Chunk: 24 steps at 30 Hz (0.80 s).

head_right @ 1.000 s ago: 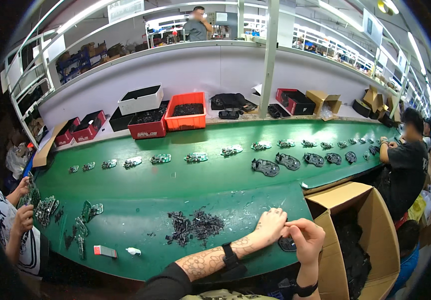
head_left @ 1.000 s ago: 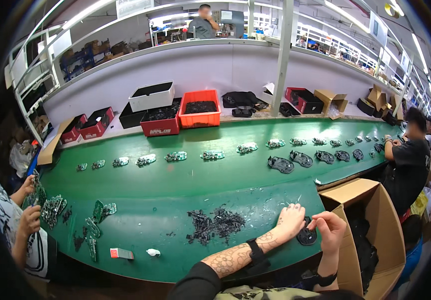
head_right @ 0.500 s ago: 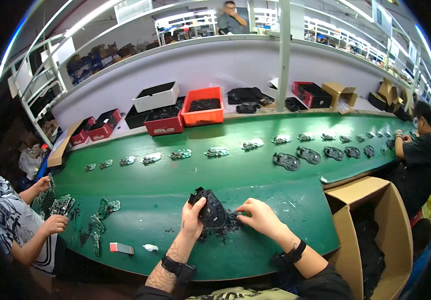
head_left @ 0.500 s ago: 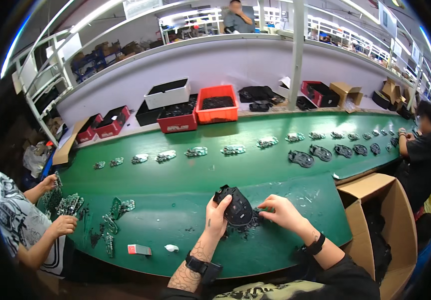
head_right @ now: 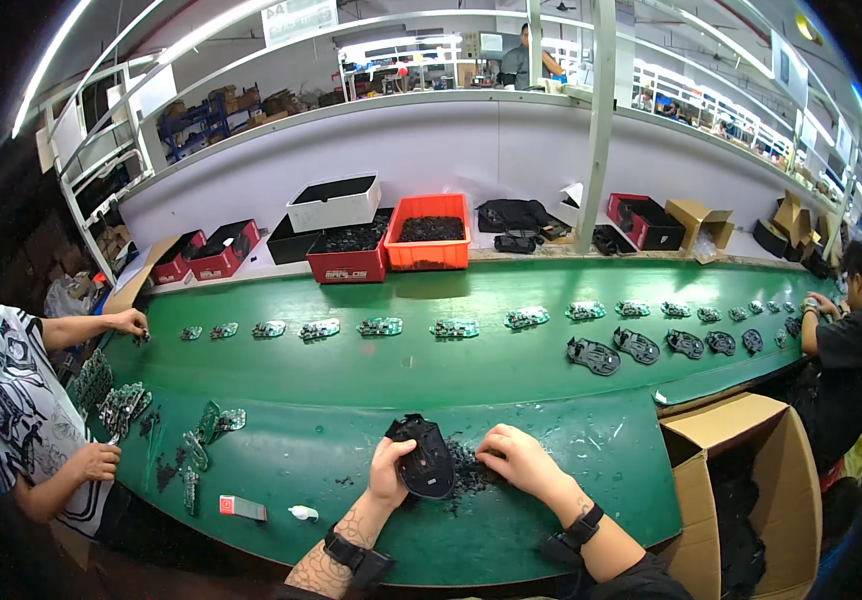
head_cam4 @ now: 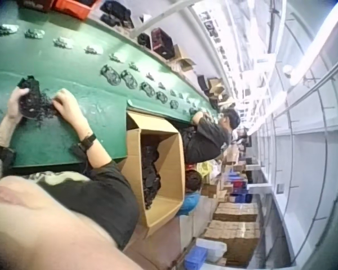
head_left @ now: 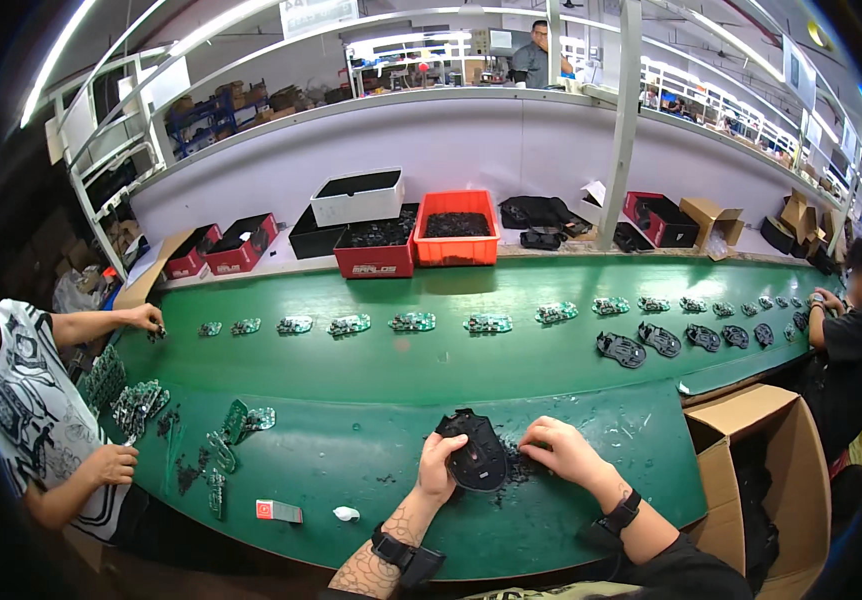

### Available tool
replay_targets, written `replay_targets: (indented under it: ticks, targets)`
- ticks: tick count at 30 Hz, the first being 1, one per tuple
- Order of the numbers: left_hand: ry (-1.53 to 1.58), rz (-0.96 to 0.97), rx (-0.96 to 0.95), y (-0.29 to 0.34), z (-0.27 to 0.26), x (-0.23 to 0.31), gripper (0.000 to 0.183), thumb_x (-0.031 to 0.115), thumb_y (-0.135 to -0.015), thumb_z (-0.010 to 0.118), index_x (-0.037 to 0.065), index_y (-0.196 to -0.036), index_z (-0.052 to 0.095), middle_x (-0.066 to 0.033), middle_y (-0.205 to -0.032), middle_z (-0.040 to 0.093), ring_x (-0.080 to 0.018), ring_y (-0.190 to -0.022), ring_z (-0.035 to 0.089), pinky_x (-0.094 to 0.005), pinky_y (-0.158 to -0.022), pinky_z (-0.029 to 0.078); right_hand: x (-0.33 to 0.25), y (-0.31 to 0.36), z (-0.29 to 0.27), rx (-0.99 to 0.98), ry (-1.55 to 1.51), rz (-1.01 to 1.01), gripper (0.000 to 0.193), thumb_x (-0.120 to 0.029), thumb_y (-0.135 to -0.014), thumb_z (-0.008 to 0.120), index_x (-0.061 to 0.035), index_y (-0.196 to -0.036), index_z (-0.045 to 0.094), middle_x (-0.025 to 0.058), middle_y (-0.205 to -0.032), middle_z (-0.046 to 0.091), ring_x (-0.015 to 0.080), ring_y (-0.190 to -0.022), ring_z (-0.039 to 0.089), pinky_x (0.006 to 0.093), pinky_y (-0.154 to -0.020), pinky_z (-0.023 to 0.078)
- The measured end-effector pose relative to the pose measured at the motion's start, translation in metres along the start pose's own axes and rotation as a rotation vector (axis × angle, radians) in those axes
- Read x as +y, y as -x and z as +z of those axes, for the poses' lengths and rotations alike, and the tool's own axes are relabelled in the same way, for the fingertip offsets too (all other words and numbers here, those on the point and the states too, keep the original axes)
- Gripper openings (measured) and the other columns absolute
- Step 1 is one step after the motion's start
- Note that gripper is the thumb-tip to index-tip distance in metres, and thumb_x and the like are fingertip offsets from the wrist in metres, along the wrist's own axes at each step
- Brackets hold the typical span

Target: The person assembles electronic components on a green workbench. They apply glue to black plastic casings and attach small black parts, then place the finished units into a cardboard box. The person repeats this process for multiple units throughout the clip.

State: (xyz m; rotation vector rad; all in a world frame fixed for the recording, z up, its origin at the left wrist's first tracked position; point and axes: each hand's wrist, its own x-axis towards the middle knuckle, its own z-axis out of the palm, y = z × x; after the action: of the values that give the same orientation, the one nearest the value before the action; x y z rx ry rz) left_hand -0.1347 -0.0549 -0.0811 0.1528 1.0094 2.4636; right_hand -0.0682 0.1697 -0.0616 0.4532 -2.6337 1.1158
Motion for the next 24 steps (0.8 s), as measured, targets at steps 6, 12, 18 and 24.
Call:
replay_targets:
  ticks: [6,12,18,24]
  targets:
    - [-0.078,0.036,-0.018,0.0,0.001,0.005,0.014,0.009,-0.089,0.06,-0.001,-0.098,0.062,-0.0078,-0.086,0.068,-0.0151,-0.073,0.066,-0.0283,-0.068,0.055,-0.012,0.0,-0.007,0.043,-0.104,0.139,0.011,-0.011,-0.084,0.07,-0.0032,-0.092,0.068,0.0094,-0.084,0.066,0.0228,-0.073,0.063,0.0321,-0.066,0.05]
    - [-0.066,0.003,-0.045,-0.001,-0.002,0.004,0.014,0.009,-0.089,0.06,-0.001,-0.1,0.062,-0.0072,-0.089,0.068,-0.0147,-0.076,0.066,-0.0276,-0.07,0.055,-0.013,0.0,-0.004,-0.072,-0.161,-0.016,0.011,-0.007,-0.083,0.07,-0.0029,-0.092,0.07,0.009,-0.085,0.067,0.0216,-0.076,0.064,0.0308,-0.068,0.051]
    - [-0.153,0.032,-0.052,0.004,0.007,0.006,0.016,0.01,-0.09,0.062,0.0,-0.103,0.061,-0.0071,-0.095,0.068,-0.0138,-0.081,0.065,-0.0277,-0.074,0.054,-0.011,0.001,0.001,0.05,-0.492,0.125,0.015,-0.003,-0.084,0.069,-0.0041,-0.098,0.073,0.0057,-0.088,0.067,0.0141,-0.079,0.064,0.0271,-0.07,0.05]
    - [-0.167,0.066,-0.059,0.006,0.013,0.004,0.019,0.01,-0.09,0.062,0.001,-0.107,0.062,-0.0056,-0.098,0.067,-0.0138,-0.084,0.065,-0.0287,-0.076,0.054,-0.009,0.006,0.006,0.065,-0.866,0.302,0.015,0.002,-0.087,0.065,0.0042,-0.101,0.069,0.0089,-0.097,0.069,0.016,-0.088,0.067,0.0275,-0.08,0.054]
